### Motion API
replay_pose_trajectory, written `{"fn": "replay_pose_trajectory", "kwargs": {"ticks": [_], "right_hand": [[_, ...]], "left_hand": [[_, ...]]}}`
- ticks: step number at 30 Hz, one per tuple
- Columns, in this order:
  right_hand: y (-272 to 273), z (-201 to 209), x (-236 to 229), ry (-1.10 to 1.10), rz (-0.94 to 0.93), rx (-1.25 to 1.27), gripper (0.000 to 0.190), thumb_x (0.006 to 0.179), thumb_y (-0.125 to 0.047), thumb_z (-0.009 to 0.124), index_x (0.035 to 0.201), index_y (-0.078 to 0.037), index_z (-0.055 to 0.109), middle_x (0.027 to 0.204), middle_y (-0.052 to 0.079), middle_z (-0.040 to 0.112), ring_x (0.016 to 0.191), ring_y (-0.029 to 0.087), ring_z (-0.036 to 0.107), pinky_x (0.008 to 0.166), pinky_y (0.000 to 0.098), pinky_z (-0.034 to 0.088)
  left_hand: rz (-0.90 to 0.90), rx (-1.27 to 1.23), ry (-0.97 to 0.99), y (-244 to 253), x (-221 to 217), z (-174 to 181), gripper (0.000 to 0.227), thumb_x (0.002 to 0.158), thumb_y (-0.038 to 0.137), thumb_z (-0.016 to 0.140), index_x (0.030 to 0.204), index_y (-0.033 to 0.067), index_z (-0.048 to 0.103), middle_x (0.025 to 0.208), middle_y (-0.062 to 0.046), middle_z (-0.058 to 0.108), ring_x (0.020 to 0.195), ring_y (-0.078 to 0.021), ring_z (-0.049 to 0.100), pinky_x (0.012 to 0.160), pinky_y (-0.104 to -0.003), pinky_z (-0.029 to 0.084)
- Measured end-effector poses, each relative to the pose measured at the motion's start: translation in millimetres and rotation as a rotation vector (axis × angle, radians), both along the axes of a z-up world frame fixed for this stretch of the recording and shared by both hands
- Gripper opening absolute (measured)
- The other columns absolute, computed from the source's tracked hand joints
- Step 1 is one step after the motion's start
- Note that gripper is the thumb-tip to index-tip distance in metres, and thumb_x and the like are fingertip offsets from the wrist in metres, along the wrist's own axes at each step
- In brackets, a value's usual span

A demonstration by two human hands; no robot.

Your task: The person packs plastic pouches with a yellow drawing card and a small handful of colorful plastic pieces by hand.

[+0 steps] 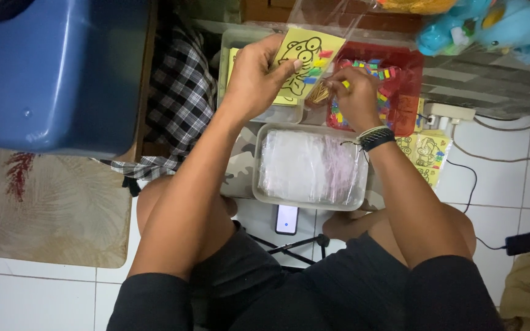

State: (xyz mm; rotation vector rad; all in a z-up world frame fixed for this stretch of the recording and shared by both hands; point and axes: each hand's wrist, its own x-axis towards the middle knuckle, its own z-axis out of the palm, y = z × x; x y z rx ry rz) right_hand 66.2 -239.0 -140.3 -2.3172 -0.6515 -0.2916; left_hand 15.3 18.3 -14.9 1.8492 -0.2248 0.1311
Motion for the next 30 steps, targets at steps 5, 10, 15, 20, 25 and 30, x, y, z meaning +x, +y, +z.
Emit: {"fn": "replay_pose_trajectory", "kwargs": {"ticks": [5,10,15,20,25,30], "right_hand": [[7.4,63.2,-14.7,0.201,-0.106,0.224,0.006,0.101,-0.007,0.074,0.099,-0.005,0.069,0.099,0.010,0.073,0.093,0.022,0.068,0.082,0.0375,0.057],[-13.1,101.2,-30.5,0.158,-0.226,0.406,0.008,0.102,0.001,0.072,0.101,-0.006,0.068,0.095,0.007,0.072,0.087,0.016,0.069,0.078,0.0274,0.059],[-22.6,146.1,-52.6,0.091,-0.145,0.745,0.008,0.107,-0.001,0.069,0.110,0.003,0.062,0.096,0.020,0.074,0.093,0.018,0.071,0.088,0.0267,0.052],[-28.5,163.8,-59.3,-0.106,-0.059,0.809,0.010,0.106,0.000,0.068,0.100,0.004,0.060,0.093,0.022,0.072,0.113,0.028,0.062,0.106,0.0388,0.045],[-39.3,159.4,-56.1,-0.152,-0.027,0.748,0.013,0.106,0.001,0.070,0.096,0.003,0.061,0.091,0.020,0.072,0.114,0.029,0.060,0.108,0.0421,0.042],[-36.0,157.9,-58.3,-0.159,0.006,0.660,0.011,0.100,0.000,0.077,0.094,-0.001,0.068,0.087,0.016,0.072,0.112,0.029,0.060,0.107,0.0442,0.041]], "left_hand": [[-0.012,-0.003,0.030,3.5,-2.7,7.1,0.011,0.098,0.013,0.069,0.107,0.0073,0.071,0.095,0.001,0.076,0.084,-0.0092,0.067,0.068,-0.028,0.056],[-0.015,0.020,0.009,3.0,-3.6,4.6,0.019,0.097,0.012,0.069,0.115,0.0062,0.072,0.108,-0.004,0.078,0.097,-0.0146,0.071,0.079,-0.032,0.059],[0.003,0.048,-0.088,-8.9,-7.6,-3.9,0.007,0.092,0.004,0.075,0.098,0.0046,0.073,0.070,-0.013,0.070,0.066,-0.0257,0.068,0.068,-0.042,0.053],[-0.065,0.190,-0.023,-22.5,-19.5,-28.2,0.014,0.090,0.008,0.072,0.103,0.0145,0.074,0.076,-0.012,0.073,0.083,-0.0383,0.074,0.073,-0.043,0.054],[-0.107,0.192,-0.013,-30.7,-23.3,-49.9,0.017,0.089,0.004,0.072,0.103,0.0138,0.075,0.076,-0.012,0.074,0.080,-0.0319,0.075,0.073,-0.039,0.055],[-0.141,0.163,0.000,-39.0,-27.5,-41.0,0.019,0.090,0.003,0.071,0.105,0.0135,0.076,0.078,-0.011,0.075,0.083,-0.0235,0.075,0.074,-0.037,0.055]]}}
